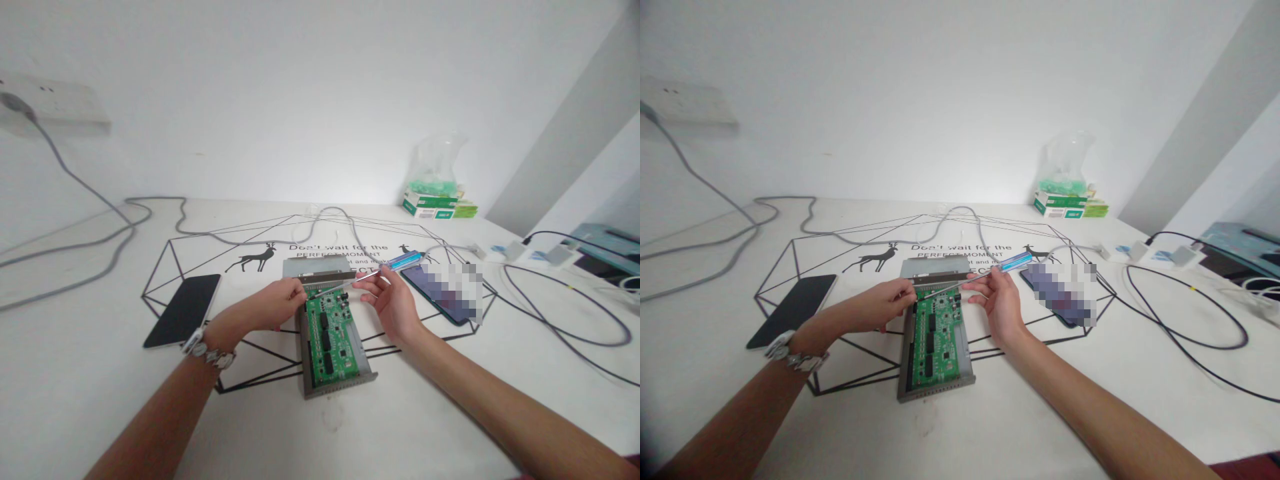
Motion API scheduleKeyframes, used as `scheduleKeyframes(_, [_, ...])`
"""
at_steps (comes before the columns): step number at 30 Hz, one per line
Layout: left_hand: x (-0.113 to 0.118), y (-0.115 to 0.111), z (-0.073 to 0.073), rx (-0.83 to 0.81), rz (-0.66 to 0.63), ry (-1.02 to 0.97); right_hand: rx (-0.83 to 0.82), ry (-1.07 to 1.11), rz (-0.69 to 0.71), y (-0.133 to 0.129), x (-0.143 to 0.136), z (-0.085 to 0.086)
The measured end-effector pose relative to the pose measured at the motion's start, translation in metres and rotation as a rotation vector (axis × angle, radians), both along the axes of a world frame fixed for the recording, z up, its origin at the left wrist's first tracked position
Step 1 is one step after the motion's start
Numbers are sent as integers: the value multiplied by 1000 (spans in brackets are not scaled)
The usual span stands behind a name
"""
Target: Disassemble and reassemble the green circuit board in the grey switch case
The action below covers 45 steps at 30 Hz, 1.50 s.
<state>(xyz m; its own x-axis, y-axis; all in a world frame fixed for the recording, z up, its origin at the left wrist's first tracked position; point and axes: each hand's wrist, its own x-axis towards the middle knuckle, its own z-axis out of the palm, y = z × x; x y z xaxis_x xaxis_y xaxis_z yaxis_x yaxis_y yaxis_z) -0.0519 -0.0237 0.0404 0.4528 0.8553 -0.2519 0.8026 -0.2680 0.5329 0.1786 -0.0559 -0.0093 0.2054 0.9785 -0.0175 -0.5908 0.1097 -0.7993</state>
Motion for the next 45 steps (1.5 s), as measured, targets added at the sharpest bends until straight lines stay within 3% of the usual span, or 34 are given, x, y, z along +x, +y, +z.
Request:
scheduleKeyframes(6, [2,-2,3,0,16,6,-24,7,2,-1,-1,1])
scheduleKeyframes(15, [-2,2,-4,28,4,-17,-17,4,12,0,0,-1])
scheduleKeyframes(25, [1,-4,3,57,-4,0,-36,13,13,0,0,0])
scheduleKeyframes(39, [1,-1,1,81,-16,7,-70,39,29,0,1,0])
scheduleKeyframes(45, [-2,-3,6,-36,20,-33,-75,58,20,0,2,0])
